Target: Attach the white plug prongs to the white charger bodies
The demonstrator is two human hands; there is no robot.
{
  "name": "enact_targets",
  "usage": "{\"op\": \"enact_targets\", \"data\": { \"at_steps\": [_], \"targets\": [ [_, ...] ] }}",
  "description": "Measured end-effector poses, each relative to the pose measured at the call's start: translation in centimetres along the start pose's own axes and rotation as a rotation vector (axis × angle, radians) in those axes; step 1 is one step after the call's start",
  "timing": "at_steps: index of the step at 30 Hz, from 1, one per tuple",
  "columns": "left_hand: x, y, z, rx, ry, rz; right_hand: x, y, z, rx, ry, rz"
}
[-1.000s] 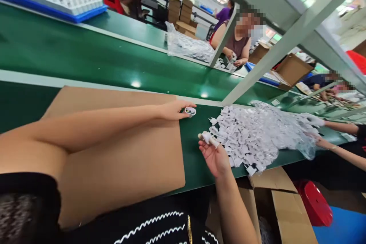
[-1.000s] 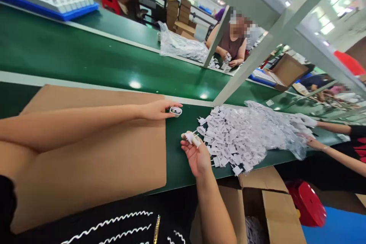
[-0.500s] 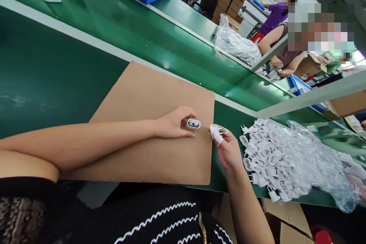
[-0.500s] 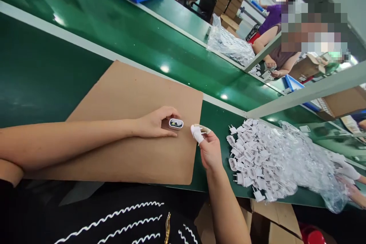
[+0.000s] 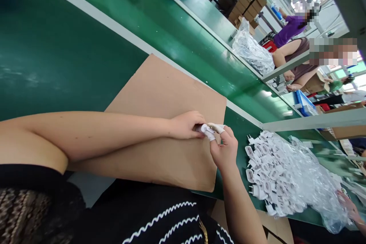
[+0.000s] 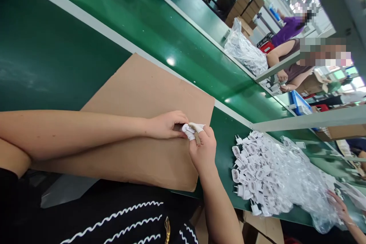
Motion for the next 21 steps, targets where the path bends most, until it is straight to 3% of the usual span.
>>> {"op": "enact_targets", "data": {
  "at_steps": [7,13,21],
  "targets": [
    [0.1,0.0,0.0,0.013,0.003,-0.016,0.4,-0.2,-0.7,-0.253,0.074,-0.087],
    [0.1,-0.2,-0.4,0.007,0.000,-0.012,1.1,-0.6,-0.8,-0.353,0.019,-0.109],
    [0.4,-0.2,-0.1,0.115,0.072,0.023,0.1,-0.3,1.7,-0.081,-0.083,0.005]
  ]
}}
Point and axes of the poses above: each hand's wrist, its own x-axis towards the middle knuckle, its own y-axis out of the back of the hand, z = x × y, the point moved 9 cm from there along x, towards the middle knuckle, and after that the axes turned 3 degrees about -y, right-handed, at the moved point
